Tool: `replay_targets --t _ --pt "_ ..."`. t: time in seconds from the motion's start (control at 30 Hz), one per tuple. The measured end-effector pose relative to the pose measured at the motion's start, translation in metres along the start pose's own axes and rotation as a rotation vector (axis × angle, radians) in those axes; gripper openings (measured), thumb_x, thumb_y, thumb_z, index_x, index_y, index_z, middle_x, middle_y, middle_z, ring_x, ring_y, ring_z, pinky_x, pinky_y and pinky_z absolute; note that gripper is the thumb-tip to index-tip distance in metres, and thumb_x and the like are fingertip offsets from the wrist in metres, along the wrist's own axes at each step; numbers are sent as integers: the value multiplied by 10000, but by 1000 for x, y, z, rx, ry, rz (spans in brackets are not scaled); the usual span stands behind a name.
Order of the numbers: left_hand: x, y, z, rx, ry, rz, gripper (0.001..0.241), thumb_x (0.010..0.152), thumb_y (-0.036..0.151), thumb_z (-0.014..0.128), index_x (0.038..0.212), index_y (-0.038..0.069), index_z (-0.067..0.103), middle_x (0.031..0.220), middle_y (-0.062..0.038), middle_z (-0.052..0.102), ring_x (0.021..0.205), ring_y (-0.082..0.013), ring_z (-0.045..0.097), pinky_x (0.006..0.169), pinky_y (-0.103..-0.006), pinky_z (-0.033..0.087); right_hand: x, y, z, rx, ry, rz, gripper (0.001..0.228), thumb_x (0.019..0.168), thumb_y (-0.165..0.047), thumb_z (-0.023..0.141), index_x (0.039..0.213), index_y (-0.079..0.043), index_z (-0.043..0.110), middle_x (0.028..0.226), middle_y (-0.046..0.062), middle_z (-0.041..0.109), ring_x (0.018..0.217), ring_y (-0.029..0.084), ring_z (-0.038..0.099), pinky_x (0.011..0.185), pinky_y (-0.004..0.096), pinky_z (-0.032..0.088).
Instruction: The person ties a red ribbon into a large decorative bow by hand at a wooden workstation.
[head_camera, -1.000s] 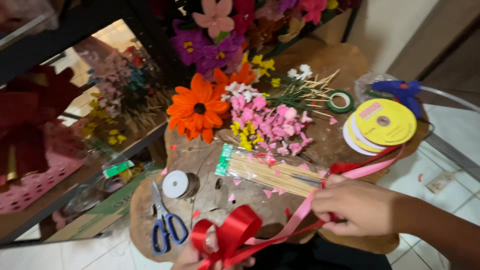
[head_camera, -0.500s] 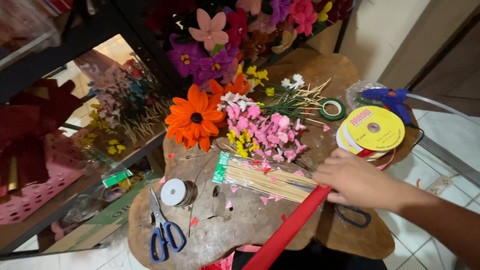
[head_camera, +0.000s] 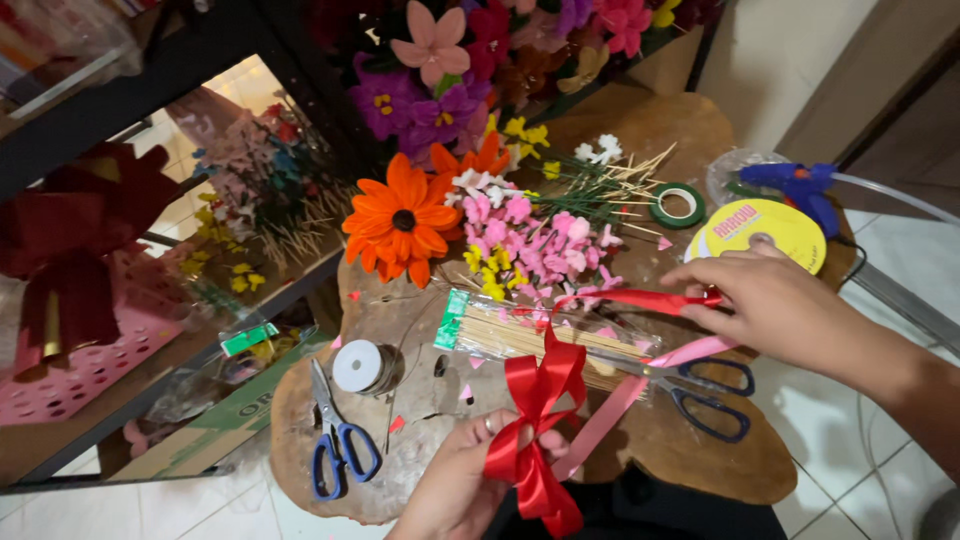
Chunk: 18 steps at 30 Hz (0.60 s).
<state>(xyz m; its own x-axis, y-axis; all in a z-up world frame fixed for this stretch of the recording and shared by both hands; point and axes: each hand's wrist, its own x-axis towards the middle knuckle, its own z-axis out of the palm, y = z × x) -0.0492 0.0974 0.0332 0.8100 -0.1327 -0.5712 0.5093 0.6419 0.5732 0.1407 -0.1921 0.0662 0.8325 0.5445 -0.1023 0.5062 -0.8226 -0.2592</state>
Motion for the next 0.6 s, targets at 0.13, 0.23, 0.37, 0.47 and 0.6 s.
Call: replay_targets --t 0.13,0.23,0.37,0.47,0.6 --pt "4 -2 9 -4 4 -3 210 862 63 698 727 76 538 930 -277 766 778 -249 713 703 -337 547 -5 1 5 -24 53 29 351 809 -453 696 1131 -316 695 997 -80 786 880 169 729 1020 375 406" --pt "11 -6 5 -8 -98 110 117 863 47 684 788 16 601 910 -257 732 471 -134 495 370 -213 268 -9 -6 0 -8 62 109 223 820 -433 693 992 -297 731 932 -98 789 828 151 731 847 364 523" --pt "8 3 -16 -120 33 225 138 796 -27 668 892 -125 657 965 -343 726 890 -403 708 800 -440 545 -8 1 -4 85 66 119 221 865 -462 620 988 -314 730 773 -71 716 754 147 634 711 329 476" --pt "-9 29 -68 161 25 310 476 888 220 434 1010 -158 698 1072 -336 742 1019 -398 703 888 -454 532 -7 28 -16 73 171 49 289 903 -406 568 1075 -227 716 993 -7 697 946 194 615 852 375 453" --pt "-21 30 -104 -242 -99 697 229 924 174 649 1059 -9 625 833 -90 627 841 -331 608 933 -637 470 -12 79 -10 -176 206 201 391 989 -474 394 1131 -288 706 1156 -70 681 1117 243 537 924 408 384"
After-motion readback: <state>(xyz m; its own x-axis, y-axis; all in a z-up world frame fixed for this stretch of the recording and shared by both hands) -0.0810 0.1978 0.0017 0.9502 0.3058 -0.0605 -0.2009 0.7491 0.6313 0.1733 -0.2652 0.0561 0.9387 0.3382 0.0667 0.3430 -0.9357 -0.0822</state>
